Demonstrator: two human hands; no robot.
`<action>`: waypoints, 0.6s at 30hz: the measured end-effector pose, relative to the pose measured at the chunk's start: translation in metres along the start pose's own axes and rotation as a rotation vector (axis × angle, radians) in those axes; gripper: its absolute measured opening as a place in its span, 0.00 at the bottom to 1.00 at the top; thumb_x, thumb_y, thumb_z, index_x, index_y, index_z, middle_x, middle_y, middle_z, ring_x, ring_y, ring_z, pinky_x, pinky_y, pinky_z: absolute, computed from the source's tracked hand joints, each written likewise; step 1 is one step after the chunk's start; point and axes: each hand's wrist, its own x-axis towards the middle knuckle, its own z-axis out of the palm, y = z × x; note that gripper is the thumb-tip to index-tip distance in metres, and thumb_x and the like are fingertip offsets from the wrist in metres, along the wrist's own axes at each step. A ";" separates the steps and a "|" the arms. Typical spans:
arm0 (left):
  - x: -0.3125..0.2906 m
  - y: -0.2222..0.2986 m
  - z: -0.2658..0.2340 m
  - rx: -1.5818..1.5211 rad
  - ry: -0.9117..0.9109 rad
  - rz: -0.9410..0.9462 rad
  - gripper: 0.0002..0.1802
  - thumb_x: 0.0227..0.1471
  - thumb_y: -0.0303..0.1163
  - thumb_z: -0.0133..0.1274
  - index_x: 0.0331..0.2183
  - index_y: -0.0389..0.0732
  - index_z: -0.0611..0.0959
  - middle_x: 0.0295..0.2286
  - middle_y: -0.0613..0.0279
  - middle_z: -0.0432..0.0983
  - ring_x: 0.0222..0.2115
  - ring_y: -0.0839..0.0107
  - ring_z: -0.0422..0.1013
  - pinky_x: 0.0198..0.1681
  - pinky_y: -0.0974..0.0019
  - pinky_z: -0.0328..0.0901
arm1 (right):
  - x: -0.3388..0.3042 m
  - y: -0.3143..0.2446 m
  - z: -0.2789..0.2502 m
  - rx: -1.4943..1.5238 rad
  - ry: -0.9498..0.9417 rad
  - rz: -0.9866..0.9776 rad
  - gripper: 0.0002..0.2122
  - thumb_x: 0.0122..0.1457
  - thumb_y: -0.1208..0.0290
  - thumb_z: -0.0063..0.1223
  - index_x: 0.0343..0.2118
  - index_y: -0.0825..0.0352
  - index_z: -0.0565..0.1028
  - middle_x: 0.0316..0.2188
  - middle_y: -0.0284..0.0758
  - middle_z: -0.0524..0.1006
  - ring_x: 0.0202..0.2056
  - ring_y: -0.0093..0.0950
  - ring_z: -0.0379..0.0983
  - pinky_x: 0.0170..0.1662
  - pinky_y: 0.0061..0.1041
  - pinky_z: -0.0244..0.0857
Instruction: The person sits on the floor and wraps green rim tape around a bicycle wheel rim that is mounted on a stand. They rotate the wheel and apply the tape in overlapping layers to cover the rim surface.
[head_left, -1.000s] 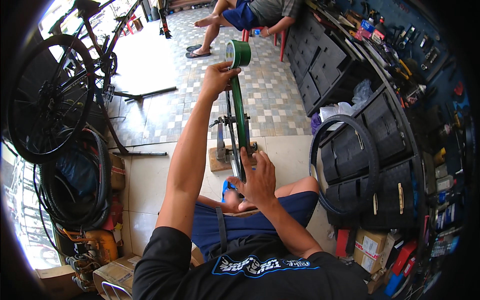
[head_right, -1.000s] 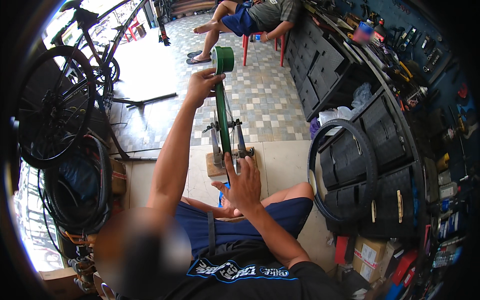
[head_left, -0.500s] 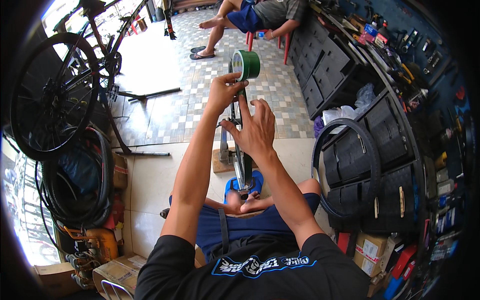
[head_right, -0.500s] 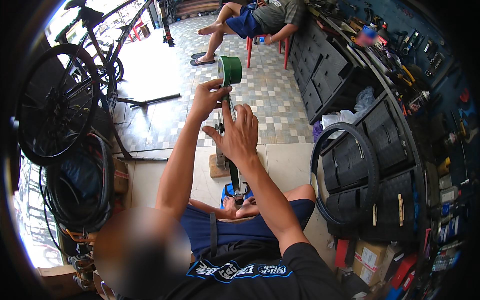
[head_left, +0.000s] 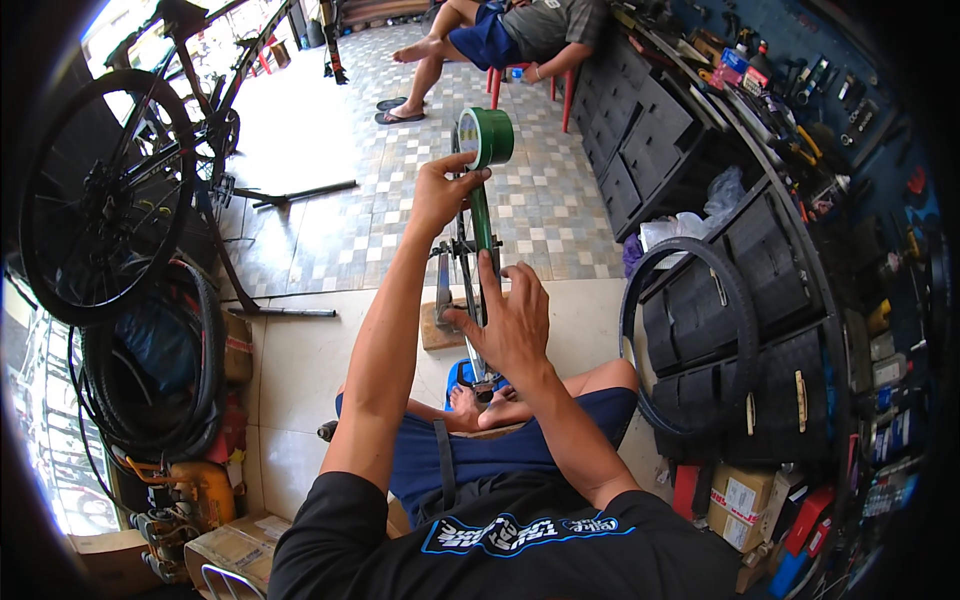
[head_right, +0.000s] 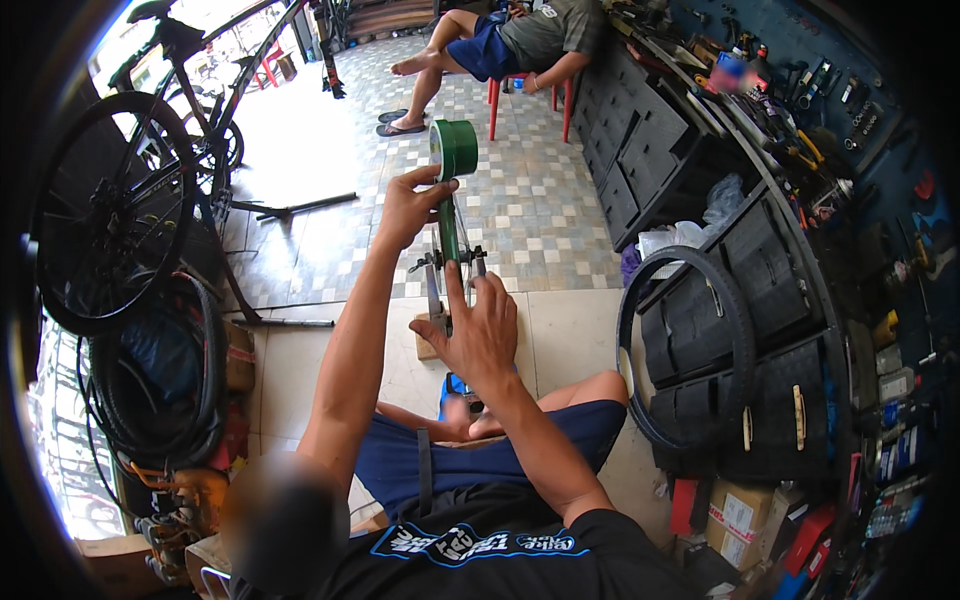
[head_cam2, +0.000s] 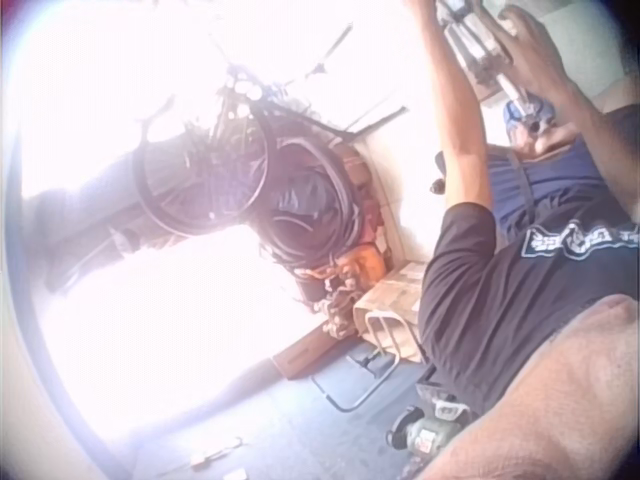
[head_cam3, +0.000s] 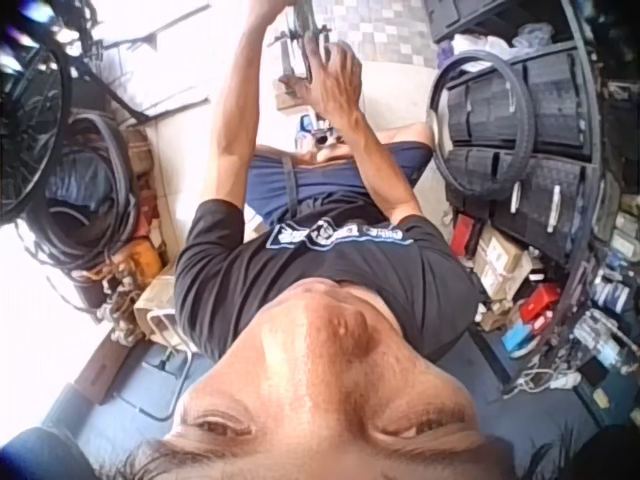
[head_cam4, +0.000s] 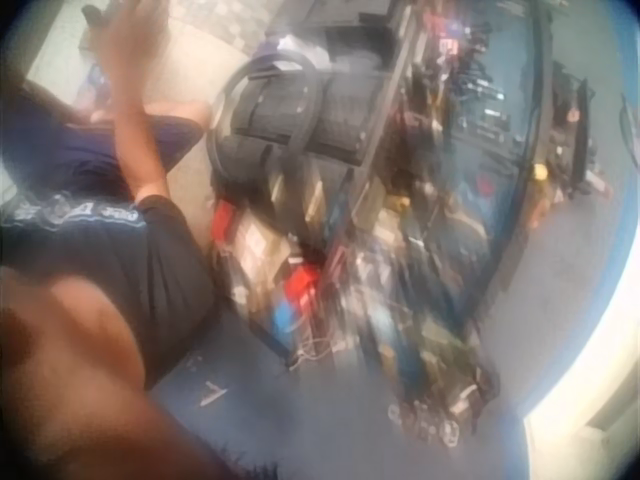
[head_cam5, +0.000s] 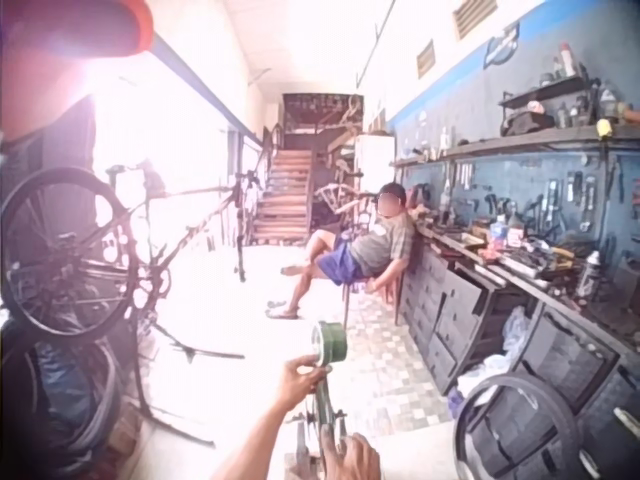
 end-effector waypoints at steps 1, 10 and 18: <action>0.000 0.000 0.000 -0.010 -0.006 0.005 0.21 0.54 0.31 0.68 0.49 0.36 0.85 0.36 0.65 0.81 0.28 0.78 0.77 0.27 0.70 0.74 | 0.000 0.001 0.001 0.011 0.005 0.000 0.44 0.58 0.28 0.47 0.66 0.63 0.67 0.51 0.50 0.67 0.58 0.49 0.62 0.55 0.50 0.60; -0.008 -0.011 0.001 -0.054 0.023 0.051 0.25 0.50 0.33 0.71 0.49 0.33 0.86 0.33 0.65 0.78 0.23 0.79 0.73 0.22 0.72 0.67 | 0.058 0.005 0.009 0.014 0.080 -0.018 0.45 0.57 0.27 0.46 0.64 0.64 0.69 0.51 0.49 0.67 0.59 0.48 0.60 0.57 0.49 0.59; -0.003 -0.006 0.000 -0.080 0.009 0.035 0.25 0.51 0.33 0.71 0.50 0.34 0.85 0.33 0.65 0.78 0.23 0.79 0.73 0.22 0.72 0.68 | 0.059 0.004 0.013 0.047 0.015 0.036 0.46 0.56 0.27 0.48 0.67 0.62 0.65 0.51 0.51 0.68 0.59 0.49 0.61 0.57 0.49 0.59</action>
